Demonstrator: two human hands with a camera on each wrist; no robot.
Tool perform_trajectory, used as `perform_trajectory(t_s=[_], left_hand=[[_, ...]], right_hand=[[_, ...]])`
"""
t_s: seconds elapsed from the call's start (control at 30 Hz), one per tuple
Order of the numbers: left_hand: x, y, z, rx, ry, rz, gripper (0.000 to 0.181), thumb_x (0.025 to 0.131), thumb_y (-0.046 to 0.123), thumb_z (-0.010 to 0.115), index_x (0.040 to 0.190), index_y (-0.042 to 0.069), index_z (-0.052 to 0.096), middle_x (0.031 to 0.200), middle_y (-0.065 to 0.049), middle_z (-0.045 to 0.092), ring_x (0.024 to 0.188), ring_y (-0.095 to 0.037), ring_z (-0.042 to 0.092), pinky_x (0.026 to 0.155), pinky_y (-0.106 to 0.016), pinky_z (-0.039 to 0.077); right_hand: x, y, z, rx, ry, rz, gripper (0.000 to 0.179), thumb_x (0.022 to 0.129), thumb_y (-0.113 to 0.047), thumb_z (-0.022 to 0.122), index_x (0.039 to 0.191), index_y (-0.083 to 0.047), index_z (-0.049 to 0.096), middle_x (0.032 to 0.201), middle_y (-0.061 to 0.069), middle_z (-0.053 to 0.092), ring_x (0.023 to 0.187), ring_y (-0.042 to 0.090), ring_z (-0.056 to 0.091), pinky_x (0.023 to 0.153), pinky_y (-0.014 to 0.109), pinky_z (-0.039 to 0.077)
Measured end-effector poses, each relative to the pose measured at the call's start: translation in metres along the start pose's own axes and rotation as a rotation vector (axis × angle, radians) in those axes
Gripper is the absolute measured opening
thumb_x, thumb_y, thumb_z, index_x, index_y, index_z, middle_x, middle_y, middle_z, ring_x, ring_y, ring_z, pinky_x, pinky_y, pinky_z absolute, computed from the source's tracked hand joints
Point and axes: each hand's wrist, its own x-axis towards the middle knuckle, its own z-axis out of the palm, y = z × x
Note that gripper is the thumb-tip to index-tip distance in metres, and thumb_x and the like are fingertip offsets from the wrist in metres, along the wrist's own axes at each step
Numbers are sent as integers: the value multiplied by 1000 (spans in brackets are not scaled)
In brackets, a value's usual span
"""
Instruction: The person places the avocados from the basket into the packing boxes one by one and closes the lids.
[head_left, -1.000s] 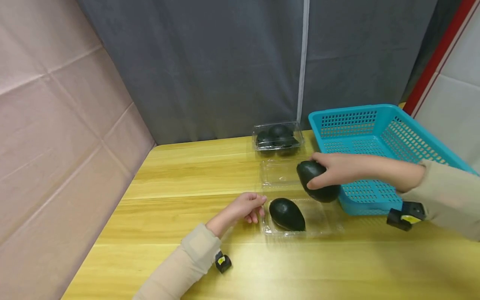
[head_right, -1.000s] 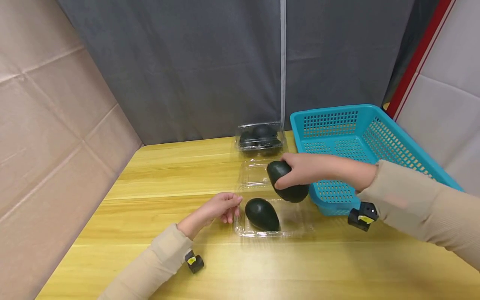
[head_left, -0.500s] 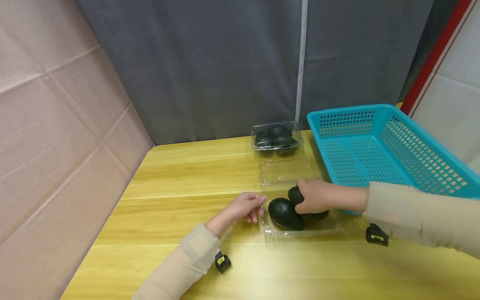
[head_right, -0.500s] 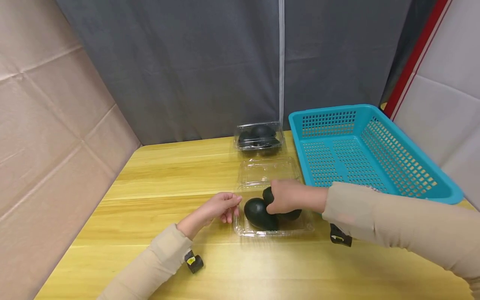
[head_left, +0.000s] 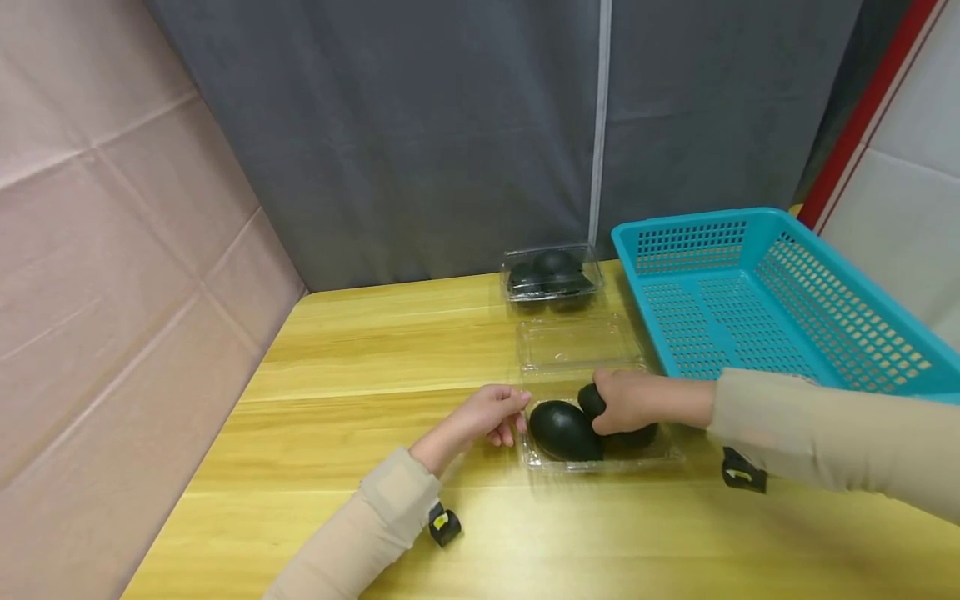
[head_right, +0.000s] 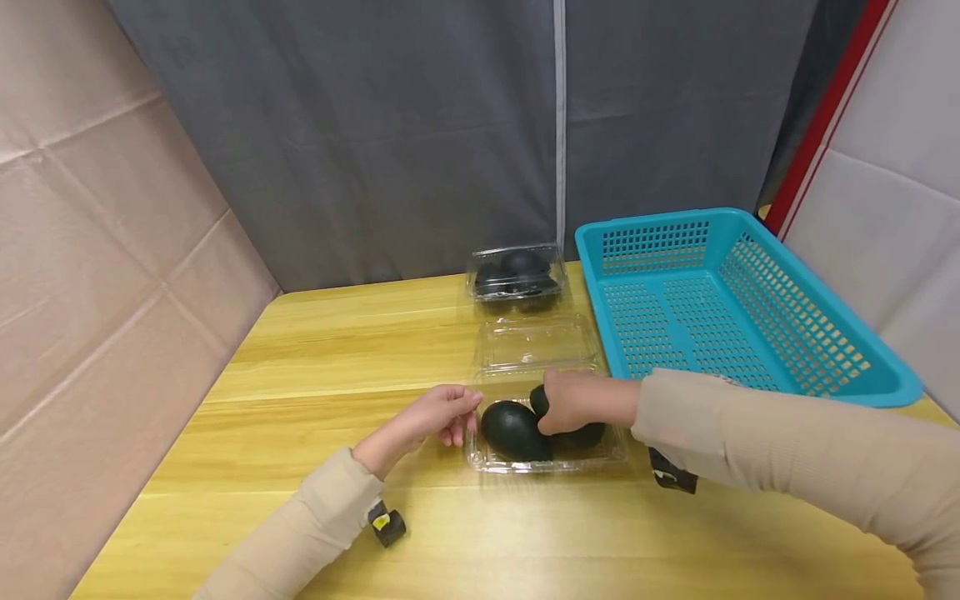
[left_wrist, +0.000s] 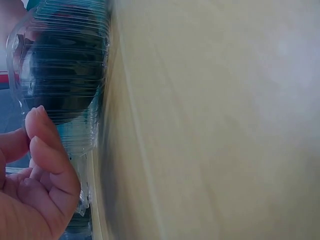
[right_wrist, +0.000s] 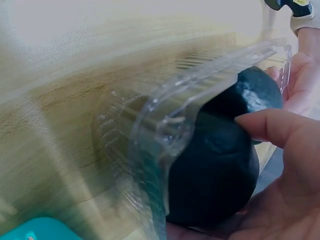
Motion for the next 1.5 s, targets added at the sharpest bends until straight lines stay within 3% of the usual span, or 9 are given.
perform_trajectory(t_s=[0.27, 0.57, 0.77, 0.97, 1.27, 1.5], left_hand=[[-1, -1, 1, 6, 4, 5, 30, 95, 30, 49, 93, 1, 57, 65, 0, 57, 41, -6, 46, 39, -16, 36], [0, -1, -1, -10, 1, -11, 28, 95, 29, 48, 90, 3, 57, 65, 0, 58, 40, -6, 46, 38, -15, 36], [0, -1, -1, -8, 2, -11, 27, 95, 29, 48, 91, 3, 57, 65, 0, 58, 40, -6, 46, 38, -15, 36], [0, -1, -1, 3, 1, -7, 28, 95, 30, 48, 90, 4, 57, 65, 0, 58, 40, -6, 47, 38, -15, 36], [2, -3, -3, 3, 3, -3, 28, 95, 29, 48, 88, 3, 57, 65, 0, 58, 40, -6, 46, 38, -15, 36], [1, -2, -4, 5, -9, 8, 29, 96, 30, 47, 89, 3, 57, 65, 1, 57, 41, -5, 47, 39, -15, 37]], right_hand=[[2, 1, 2, 43, -25, -11, 43, 77, -16, 62, 109, 3, 41, 77, 10, 52, 60, 21, 49, 51, 29, 40], [6, 3, 5, 25, 11, -10, 45, 77, -18, 62, 110, 6, 43, 81, 11, 53, 65, 22, 52, 54, 30, 43], [5, 3, 5, -57, 48, -20, 56, 77, -23, 63, 115, 13, 43, 103, 26, 53, 89, 34, 55, 72, 43, 46], [3, 0, 3, -75, 51, -24, 62, 81, -21, 62, 123, 17, 36, 121, 34, 46, 110, 45, 48, 86, 50, 43], [0, -22, -31, -72, 126, -65, 55, 84, -19, 59, 125, 11, 37, 122, 29, 48, 98, 34, 54, 74, 40, 46], [31, -33, -74, -75, 187, -36, 56, 87, -20, 52, 131, 8, 34, 130, 28, 44, 112, 35, 49, 85, 44, 44]])
